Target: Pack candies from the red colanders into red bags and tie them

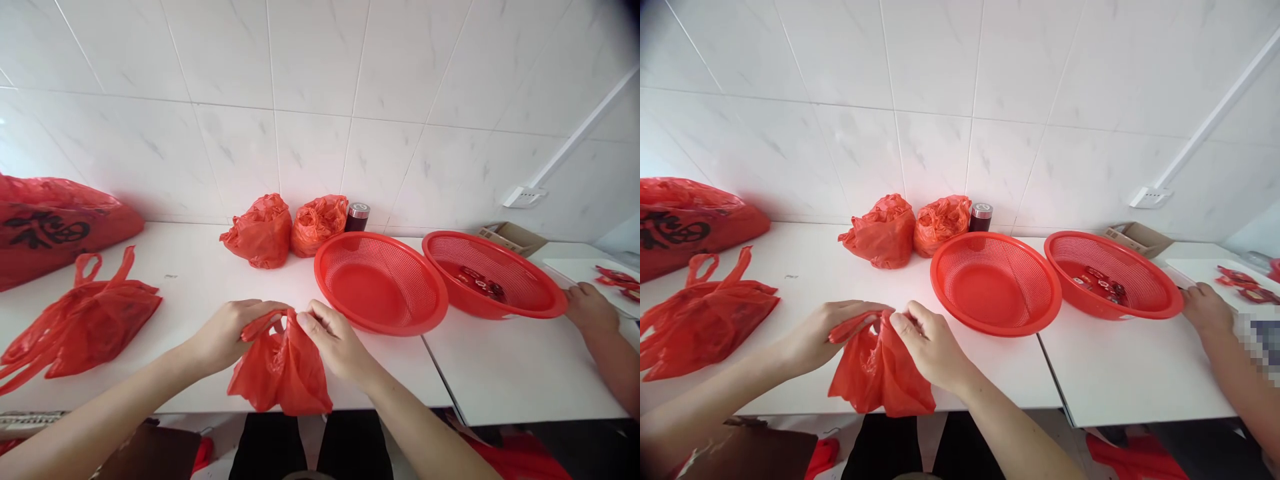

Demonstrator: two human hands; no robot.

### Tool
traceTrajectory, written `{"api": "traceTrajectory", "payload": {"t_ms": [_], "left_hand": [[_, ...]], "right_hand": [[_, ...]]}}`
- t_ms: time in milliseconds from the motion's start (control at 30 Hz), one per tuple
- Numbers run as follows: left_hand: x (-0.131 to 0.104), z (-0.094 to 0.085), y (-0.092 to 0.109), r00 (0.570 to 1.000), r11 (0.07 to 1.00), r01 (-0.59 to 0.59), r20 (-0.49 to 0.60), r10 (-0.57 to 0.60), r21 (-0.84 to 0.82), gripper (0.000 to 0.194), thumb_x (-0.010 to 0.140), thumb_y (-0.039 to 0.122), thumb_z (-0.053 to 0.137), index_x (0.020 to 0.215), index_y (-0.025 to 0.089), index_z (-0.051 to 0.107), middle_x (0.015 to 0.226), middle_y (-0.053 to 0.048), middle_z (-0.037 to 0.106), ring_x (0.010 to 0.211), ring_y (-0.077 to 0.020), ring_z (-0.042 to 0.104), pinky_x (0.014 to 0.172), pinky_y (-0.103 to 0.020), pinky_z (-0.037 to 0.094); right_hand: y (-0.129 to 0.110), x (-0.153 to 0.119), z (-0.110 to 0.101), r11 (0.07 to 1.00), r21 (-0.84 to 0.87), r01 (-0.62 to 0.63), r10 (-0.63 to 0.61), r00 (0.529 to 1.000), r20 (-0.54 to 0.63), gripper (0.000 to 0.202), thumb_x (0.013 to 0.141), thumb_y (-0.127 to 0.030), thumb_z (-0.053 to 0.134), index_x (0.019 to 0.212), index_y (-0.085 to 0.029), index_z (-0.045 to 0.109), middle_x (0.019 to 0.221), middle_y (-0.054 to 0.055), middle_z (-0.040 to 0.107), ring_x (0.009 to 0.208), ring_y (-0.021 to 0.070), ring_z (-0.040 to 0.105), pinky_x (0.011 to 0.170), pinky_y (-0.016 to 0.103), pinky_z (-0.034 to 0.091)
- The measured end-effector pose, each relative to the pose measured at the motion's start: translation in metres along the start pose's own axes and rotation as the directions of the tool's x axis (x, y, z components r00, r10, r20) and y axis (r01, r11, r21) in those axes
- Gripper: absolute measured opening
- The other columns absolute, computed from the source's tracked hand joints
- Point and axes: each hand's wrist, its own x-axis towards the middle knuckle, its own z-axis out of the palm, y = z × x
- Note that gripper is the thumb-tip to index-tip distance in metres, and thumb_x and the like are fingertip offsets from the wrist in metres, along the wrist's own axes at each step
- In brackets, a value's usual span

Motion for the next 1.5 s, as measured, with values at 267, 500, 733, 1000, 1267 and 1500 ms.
{"api": "traceTrajectory", "payload": {"t_ms": [267,500,733,1000,1267,1500], "left_hand": [[-0.049,0.002,-0.032,0.946,0.938,0.324,0.039,-0.322,-0.123,0.028,0.095,0.029,0.042,0.09,0.026,0.07,0.093,0.001,0.075,0.087,-0.0196,0.068,0.081,-0.025,0.051],[-0.012,0.049,-0.025,0.948,0.946,0.222,-0.175,-0.266,-0.236,0.032,0.098,0.038,0.038,0.116,0.023,0.061,0.12,-0.007,0.065,0.105,-0.0208,0.063,0.09,-0.03,0.05],[0.022,0.1,-0.047,0.948,0.954,0.298,-0.112,-0.299,-0.029,0.014,0.092,0.03,0.041,0.085,0.023,0.051,0.083,0.0,0.066,0.068,-0.017,0.061,0.066,-0.029,0.046],[0.044,0.093,-0.074,0.888,0.873,0.446,0.023,-0.459,0.198,0.014,0.09,0.017,0.046,0.087,0.023,0.058,0.078,0.002,0.066,0.064,-0.014,0.059,0.067,-0.028,0.048],[0.065,0.113,-0.092,0.826,0.792,0.457,0.137,-0.547,0.405,0.027,0.093,0.033,0.057,0.114,0.017,0.062,0.112,-0.008,0.065,0.093,-0.0192,0.064,0.081,-0.039,0.055],[0.063,0.122,-0.098,0.869,0.808,0.402,0.098,-0.484,0.432,0.028,0.093,0.033,0.058,0.116,0.017,0.061,0.114,-0.008,0.064,0.096,-0.0203,0.064,0.083,-0.04,0.055]], "right_hand": [[0.062,-0.045,-0.023,0.966,0.202,-0.16,0.215,0.934,-0.286,0.037,0.092,-0.052,0.049,0.073,-0.022,0.043,0.074,0.002,0.061,0.076,0.0181,0.062,0.079,0.034,0.05],[0.085,-0.029,0.014,0.961,-0.192,-0.2,0.125,0.931,-0.343,0.04,0.078,-0.049,0.068,0.089,-0.025,0.038,0.084,-0.002,0.054,0.074,0.0164,0.057,0.068,0.029,0.048],[0.103,-0.026,0.028,0.977,-0.159,-0.143,0.084,0.94,-0.331,0.018,0.087,-0.03,0.051,0.092,-0.026,0.035,0.081,-0.003,0.051,0.07,0.0144,0.055,0.066,0.027,0.046],[0.133,-0.038,0.004,0.97,-0.199,-0.136,0.046,0.914,-0.402,0.016,0.089,-0.029,0.046,0.084,-0.026,0.03,0.077,-0.004,0.048,0.066,0.013,0.056,0.064,0.025,0.05],[0.147,-0.038,0.003,0.82,-0.556,-0.139,-0.103,0.918,-0.382,0.008,0.087,-0.016,0.04,0.088,-0.022,0.045,0.084,0.005,0.059,0.077,0.0207,0.056,0.067,0.031,0.043],[0.152,-0.035,0.003,0.633,-0.767,-0.107,-0.204,0.933,-0.298,0.021,0.091,-0.008,0.036,0.1,-0.019,0.052,0.097,0.009,0.063,0.087,0.0232,0.055,0.076,0.035,0.042]]}}
